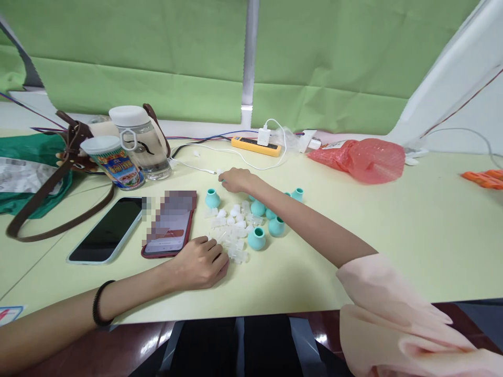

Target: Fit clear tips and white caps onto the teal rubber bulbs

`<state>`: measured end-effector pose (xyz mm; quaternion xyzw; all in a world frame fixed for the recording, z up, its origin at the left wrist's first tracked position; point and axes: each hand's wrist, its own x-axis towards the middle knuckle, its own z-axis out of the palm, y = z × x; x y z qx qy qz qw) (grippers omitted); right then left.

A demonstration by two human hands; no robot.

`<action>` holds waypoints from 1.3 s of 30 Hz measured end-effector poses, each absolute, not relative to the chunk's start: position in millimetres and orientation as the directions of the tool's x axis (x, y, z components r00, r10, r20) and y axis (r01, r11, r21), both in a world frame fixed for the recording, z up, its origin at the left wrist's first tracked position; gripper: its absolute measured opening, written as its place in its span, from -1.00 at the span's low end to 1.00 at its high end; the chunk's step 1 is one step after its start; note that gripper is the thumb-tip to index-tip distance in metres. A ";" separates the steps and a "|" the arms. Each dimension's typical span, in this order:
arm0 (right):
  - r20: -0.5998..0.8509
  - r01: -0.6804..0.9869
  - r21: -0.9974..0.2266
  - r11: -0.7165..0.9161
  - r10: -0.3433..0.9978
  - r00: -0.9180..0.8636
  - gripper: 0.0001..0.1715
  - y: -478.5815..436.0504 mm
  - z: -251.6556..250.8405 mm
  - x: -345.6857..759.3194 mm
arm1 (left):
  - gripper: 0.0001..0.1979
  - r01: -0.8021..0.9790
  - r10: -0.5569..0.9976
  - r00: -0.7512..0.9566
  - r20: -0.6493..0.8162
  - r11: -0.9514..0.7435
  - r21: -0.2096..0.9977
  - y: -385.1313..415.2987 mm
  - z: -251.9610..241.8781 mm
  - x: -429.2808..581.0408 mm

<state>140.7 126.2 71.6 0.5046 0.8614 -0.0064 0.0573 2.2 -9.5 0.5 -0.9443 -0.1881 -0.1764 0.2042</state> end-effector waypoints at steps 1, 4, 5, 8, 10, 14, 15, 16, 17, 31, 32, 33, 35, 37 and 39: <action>-0.098 0.868 0.048 0.495 0.867 -0.489 -0.63 127.4 68.9 140.5 | -0.83 0.429 0.280 0.864 0.417 -0.845 -0.321 -9.2 0.4 2.2; -0.060 0.858 0.041 0.512 0.859 -0.509 -0.66 128.0 64.8 142.9 | -0.81 0.434 0.275 0.855 0.440 -0.843 -0.316 -8.9 0.6 2.7; -0.039 0.857 0.039 0.514 0.858 -0.513 -0.67 127.3 65.2 144.7 | -0.81 0.439 0.276 0.848 0.452 -0.844 -0.307 -9.0 1.1 3.1; 0.042 0.866 0.039 0.498 0.865 -0.500 -0.66 122.1 72.0 152.2 | -0.79 0.468 0.316 0.804 0.503 -0.859 -0.208 -10.4 4.4 3.8; 0.120 0.877 0.033 0.479 0.869 -0.480 -0.66 114.3 79.6 158.3 | -0.79 0.488 0.403 0.740 0.538 -0.873 -0.017 -12.3 8.6 3.4; 0.421 0.807 -0.130 0.575 0.769 -0.480 -0.68 81.4 92.5 168.1 | -0.81 0.363 0.672 0.575 0.467 -0.721 0.591 -14.9 18.1 -0.5; 0.493 0.756 -0.183 0.629 0.724 -0.483 -0.69 69.3 93.5 169.5 | -0.80 0.295 0.725 0.538 0.430 -0.640 0.710 -14.7 19.6 -1.7; 0.568 0.706 -0.227 0.671 0.680 -0.464 -0.71 56.3 93.3 170.6 | -0.79 0.212 0.764 0.507 0.399 -0.559 0.802 -14.1 20.4 -2.7; 0.620 0.668 -0.256 0.699 0.649 -0.441 -0.73 42.7 91.9 171.5 | -0.78 0.120 0.791 0.481 0.378 -0.486 0.866 -13.1 20.4 -3.6; 0.704 0.632 0.075 0.771 0.408 -0.581 -0.68 -22.3 43.4 177.6 | -0.49 -0.054 0.926 0.361 0.112 -0.099 0.994 -13.5 28.2 0.0; 0.703 0.614 0.036 0.789 0.417 -0.576 -0.69 -23.7 44.0 176.3 | -0.48 -0.074 0.923 0.377 0.069 -0.045 0.996 -12.9 28.4 0.9; 0.697 0.582 -0.038 0.812 0.439 -0.566 -0.70 -24.9 45.1 175.1 | -0.48 -0.105 0.916 0.402 0.013 0.031 0.994 -12.0 28.3 1.8; 0.677 0.488 -0.241 0.839 0.506 -0.534 -0.75 -25.1 47.5 173.5 | -0.48 -0.167 0.871 0.482 -0.099 0.203 0.965 -9.8 26.9 3.5; 0.653 0.382 -0.413 0.827 0.561 -0.508 -0.78 -22.3 49.0 173.7 | -0.46 -0.194 0.783 0.597 -0.174 0.351 0.916 -7.4 25.0 4.3; 0.634 0.306 -0.531 0.790 0.610 -0.475 -0.79 -18.4 49.4 175.2 | -0.43 -0.194 0.682 0.702 -0.204 0.459 0.867 -5.4 23.9 4.3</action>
